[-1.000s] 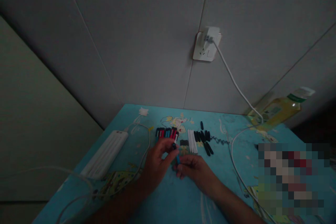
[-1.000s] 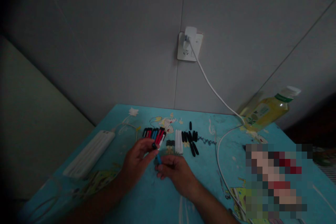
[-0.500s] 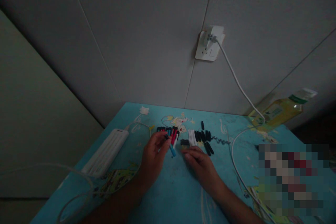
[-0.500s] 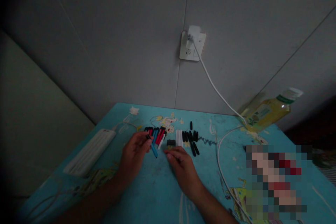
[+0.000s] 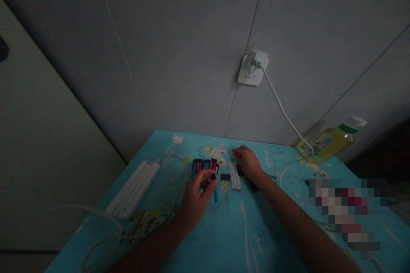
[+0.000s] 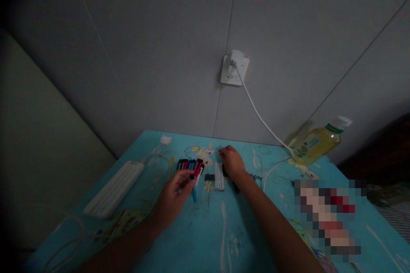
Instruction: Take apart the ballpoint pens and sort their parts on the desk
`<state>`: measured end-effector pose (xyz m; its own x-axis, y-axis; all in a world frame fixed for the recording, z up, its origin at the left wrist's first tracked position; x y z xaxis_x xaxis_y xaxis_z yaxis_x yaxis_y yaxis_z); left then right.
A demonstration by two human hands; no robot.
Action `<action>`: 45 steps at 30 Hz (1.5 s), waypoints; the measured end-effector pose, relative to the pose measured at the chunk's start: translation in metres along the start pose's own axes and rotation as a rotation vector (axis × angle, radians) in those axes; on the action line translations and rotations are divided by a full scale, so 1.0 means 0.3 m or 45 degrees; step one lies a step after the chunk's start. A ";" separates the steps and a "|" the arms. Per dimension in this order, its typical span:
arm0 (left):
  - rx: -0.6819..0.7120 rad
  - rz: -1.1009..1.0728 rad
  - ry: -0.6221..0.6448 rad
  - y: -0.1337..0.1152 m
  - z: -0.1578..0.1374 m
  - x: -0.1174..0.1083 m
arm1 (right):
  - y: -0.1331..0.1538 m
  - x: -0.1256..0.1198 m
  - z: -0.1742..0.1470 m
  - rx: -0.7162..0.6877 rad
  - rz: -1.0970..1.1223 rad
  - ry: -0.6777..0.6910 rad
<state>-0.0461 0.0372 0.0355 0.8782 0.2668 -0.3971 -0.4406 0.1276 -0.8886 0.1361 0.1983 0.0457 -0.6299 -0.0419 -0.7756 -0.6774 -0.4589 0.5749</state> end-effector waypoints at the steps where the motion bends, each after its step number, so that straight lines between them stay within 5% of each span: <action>1: 0.006 -0.001 0.001 0.002 0.000 0.002 | -0.010 0.011 0.022 0.012 -0.015 0.003; 12: 0.023 -0.016 0.008 -0.005 0.007 -0.002 | -0.053 0.074 0.081 0.079 -0.114 0.027; 45: 0.057 0.012 0.042 -0.016 0.002 0.014 | -0.030 0.039 0.040 0.178 -0.432 0.083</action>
<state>-0.0405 0.0382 0.0383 0.8792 0.2370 -0.4133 -0.4561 0.1680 -0.8739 0.1303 0.2125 0.0345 -0.3383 0.0330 -0.9405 -0.8917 -0.3307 0.3091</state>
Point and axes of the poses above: each hand's wrist, its own z-axis towards the middle knuckle, its own x-axis out of the palm, y = z × x, the point moved 6 cm from there along z, towards the middle knuckle, and after that the axes turned 15 degrees about z, right-handed, at the moved point
